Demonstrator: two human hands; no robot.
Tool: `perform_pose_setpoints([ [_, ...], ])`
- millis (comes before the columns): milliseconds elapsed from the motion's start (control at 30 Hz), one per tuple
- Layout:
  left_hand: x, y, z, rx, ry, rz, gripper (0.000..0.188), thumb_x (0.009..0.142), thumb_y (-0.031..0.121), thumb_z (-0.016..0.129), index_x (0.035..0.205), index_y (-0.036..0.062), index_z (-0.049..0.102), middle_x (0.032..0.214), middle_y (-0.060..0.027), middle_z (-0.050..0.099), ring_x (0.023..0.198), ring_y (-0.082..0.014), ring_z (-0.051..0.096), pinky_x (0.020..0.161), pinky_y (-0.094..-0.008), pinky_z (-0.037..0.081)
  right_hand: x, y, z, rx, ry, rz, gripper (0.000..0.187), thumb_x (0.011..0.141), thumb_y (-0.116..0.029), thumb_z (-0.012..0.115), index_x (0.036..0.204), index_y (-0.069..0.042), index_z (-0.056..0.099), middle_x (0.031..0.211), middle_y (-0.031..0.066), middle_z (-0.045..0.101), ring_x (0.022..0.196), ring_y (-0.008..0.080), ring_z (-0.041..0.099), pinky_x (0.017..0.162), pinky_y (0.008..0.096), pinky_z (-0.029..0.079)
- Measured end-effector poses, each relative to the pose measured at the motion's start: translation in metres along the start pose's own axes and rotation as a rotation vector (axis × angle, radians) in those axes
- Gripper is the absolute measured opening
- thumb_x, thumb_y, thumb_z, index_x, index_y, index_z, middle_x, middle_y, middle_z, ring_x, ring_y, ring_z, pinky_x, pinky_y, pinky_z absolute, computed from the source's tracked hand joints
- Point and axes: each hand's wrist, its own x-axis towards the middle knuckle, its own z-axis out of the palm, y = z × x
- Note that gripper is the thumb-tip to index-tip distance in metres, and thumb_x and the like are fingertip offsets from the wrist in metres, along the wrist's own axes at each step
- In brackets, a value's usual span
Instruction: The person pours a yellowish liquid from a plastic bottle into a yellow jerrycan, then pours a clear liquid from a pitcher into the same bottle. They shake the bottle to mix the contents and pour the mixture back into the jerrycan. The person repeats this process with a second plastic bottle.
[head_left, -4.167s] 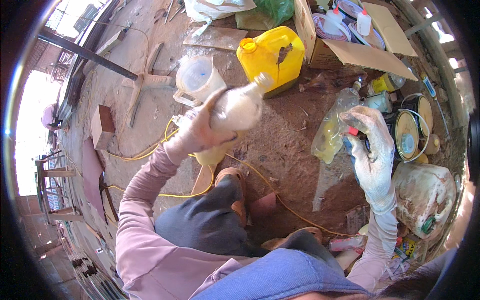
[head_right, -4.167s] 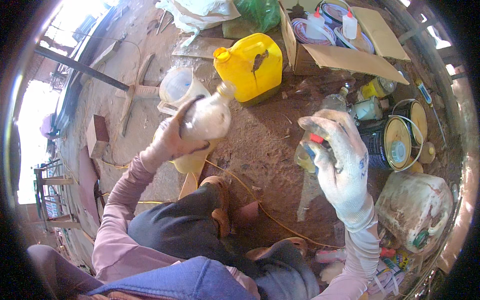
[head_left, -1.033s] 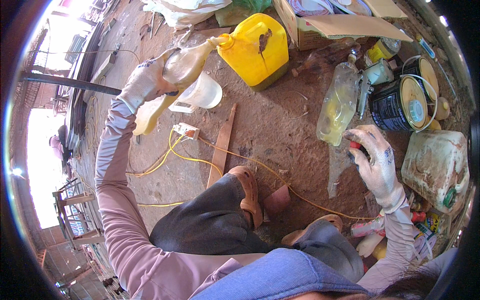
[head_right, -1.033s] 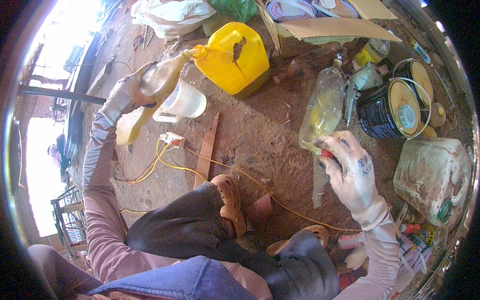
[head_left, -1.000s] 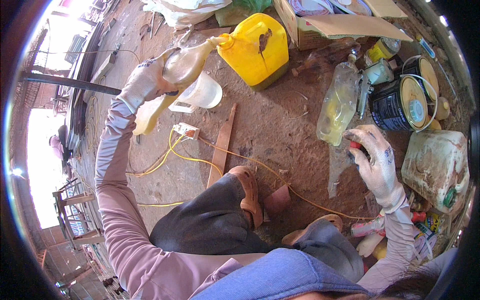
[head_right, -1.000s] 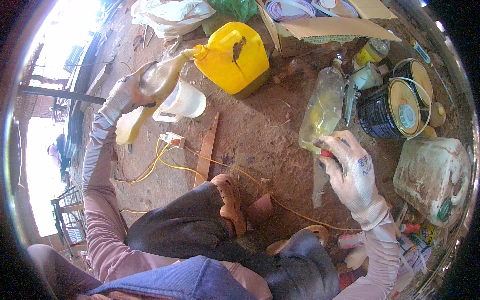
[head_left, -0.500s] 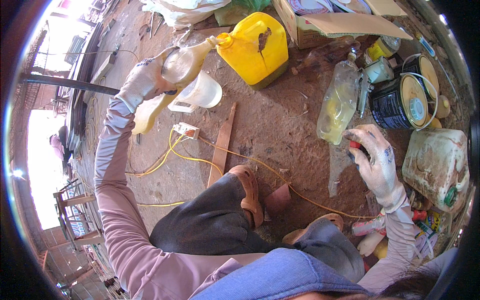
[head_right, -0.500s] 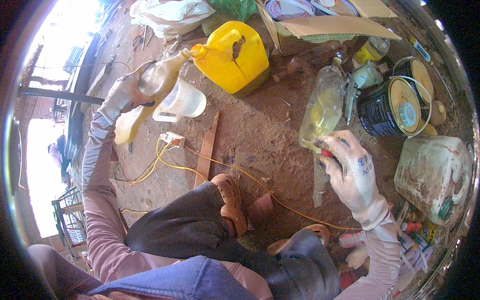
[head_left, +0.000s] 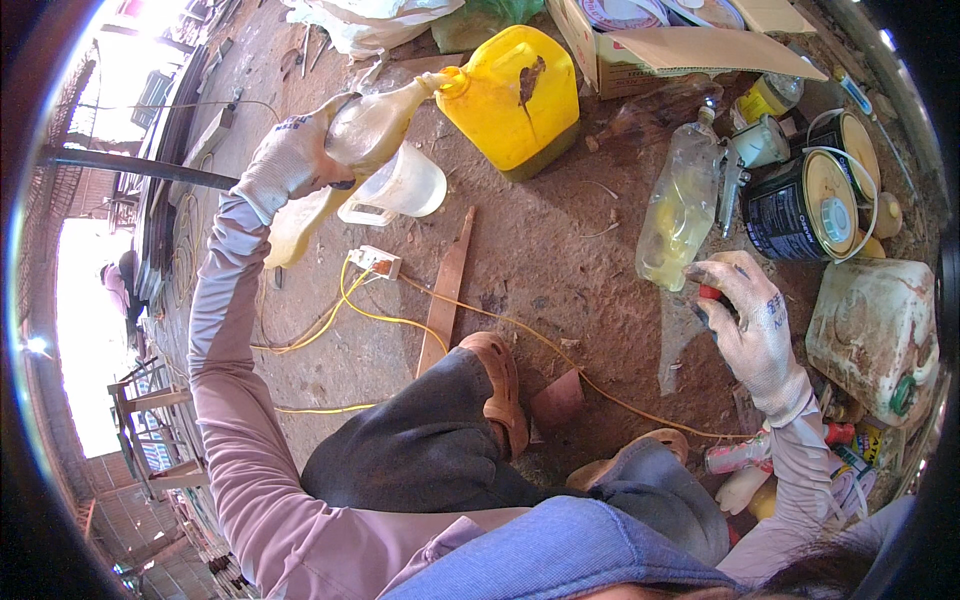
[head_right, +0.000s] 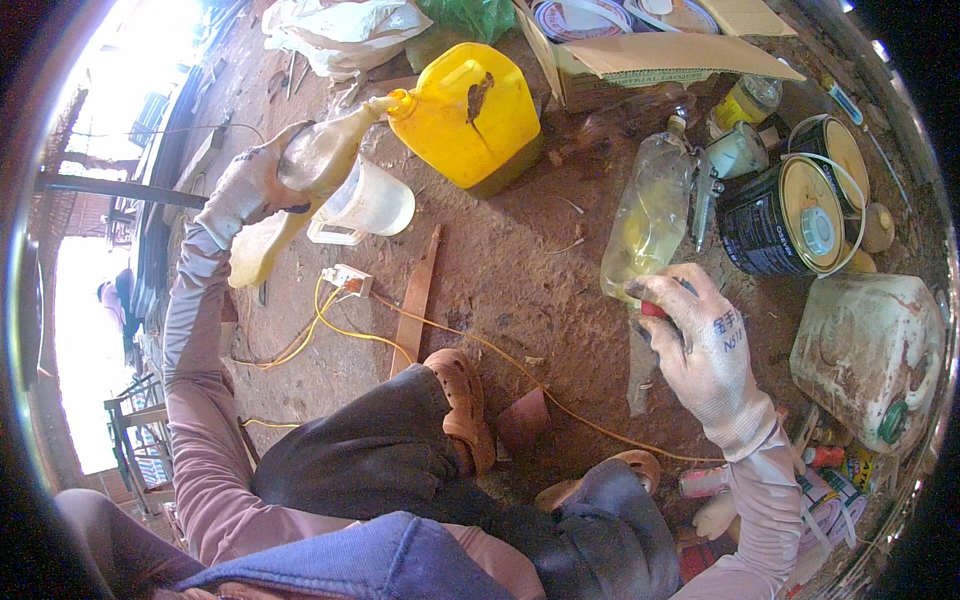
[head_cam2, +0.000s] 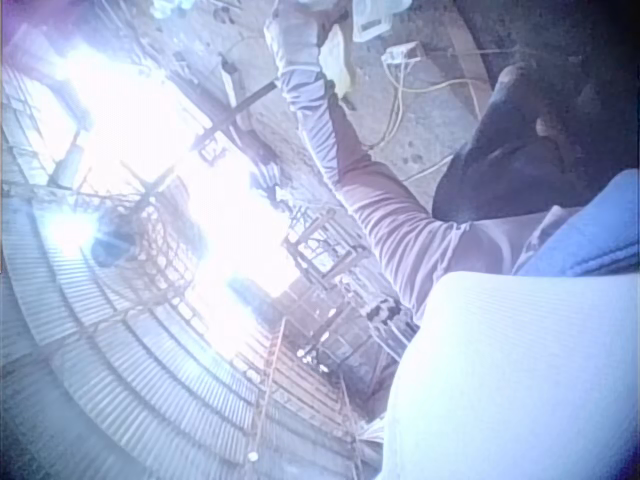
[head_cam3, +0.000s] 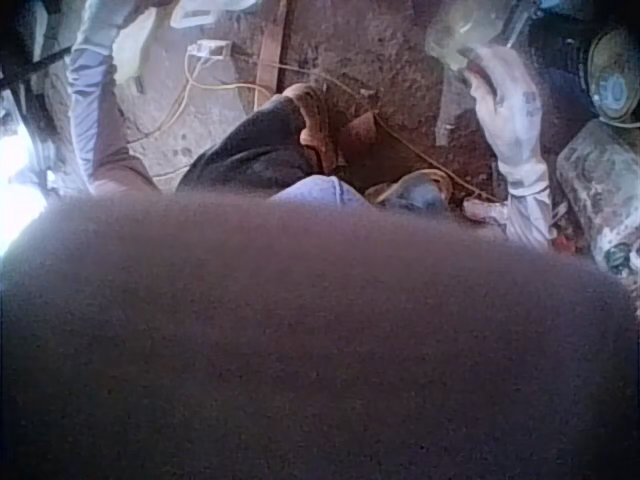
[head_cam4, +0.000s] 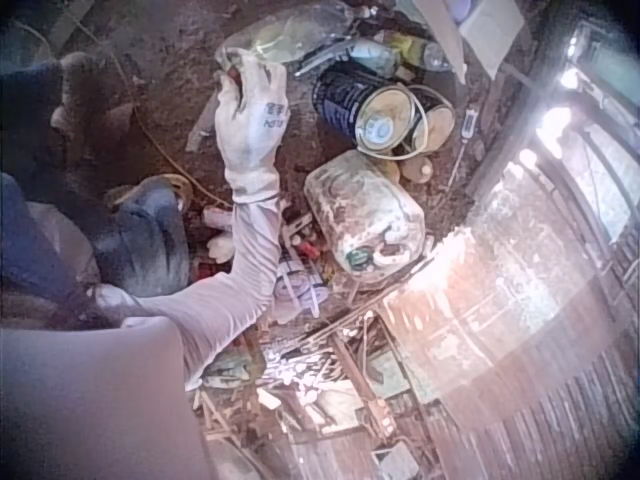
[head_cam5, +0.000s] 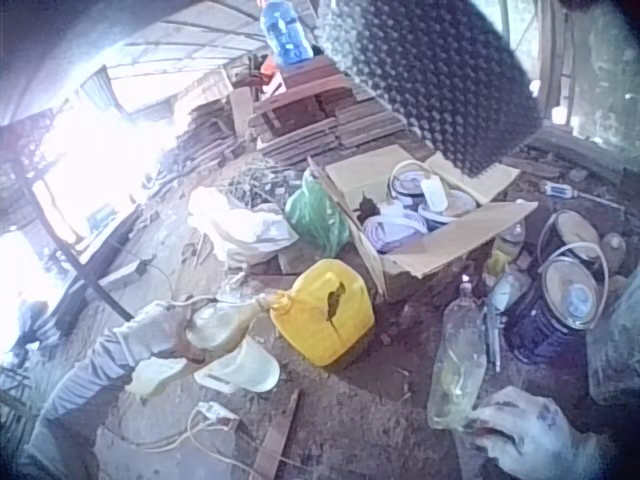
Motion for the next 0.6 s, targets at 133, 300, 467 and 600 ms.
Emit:
perform_pose_setpoints([
  [133,0.004,-0.001,0.003,0.007,0.026,0.035,0.096,0.064,0.034,0.087,0.149,0.0164,0.046,0.106,-0.0202,0.073,0.096,-0.0348,0.072,0.085,-0.0427,0.055,0.000,0.001,0.000,0.007,0.014,-0.002,0.033,0.082,0.006,0.067,0.114,-0.004,0.069,0.098,0.0138,0.062,0.083,0.0285,0.067,0.073,0.0362,0.053],
  [300,0.004,-0.005,0.000,-0.014,0.006,0.036,0.097,0.063,0.032,0.087,0.149,0.0170,0.046,0.100,-0.0189,0.073,0.092,-0.0327,0.072,0.083,-0.0421,0.055,0.000,-0.002,0.000,0.022,-0.011,0.037,0.032,0.083,0.006,0.067,0.113,-0.004,0.069,0.099,0.0142,0.062,0.083,0.0290,0.067,0.073,0.0368,0.053],
  [467,0.008,-0.008,0.003,-0.046,0.026,0.086,0.098,0.062,0.029,0.087,0.150,0.0161,0.046,0.098,-0.0180,0.073,0.088,-0.0295,0.071,0.082,-0.0404,0.055,-0.001,0.000,0.001,0.013,0.011,0.015,0.031,0.083,0.006,0.067,0.113,-0.004,0.069,0.100,0.0145,0.062,0.082,0.0289,0.067,0.073,0.0368,0.053],
  [600,0.005,-0.003,-0.002,-0.027,0.008,0.054,0.096,0.063,0.030,0.087,0.149,0.0146,0.047,0.102,-0.0198,0.074,0.093,-0.0332,0.072,0.085,-0.0416,0.055,-0.001,-0.002,0.000,0.019,0.006,0.022,0.031,0.083,0.005,0.067,0.113,-0.003,0.069,0.100,0.0148,0.062,0.082,0.0291,0.067,0.073,0.0368,0.053],
])
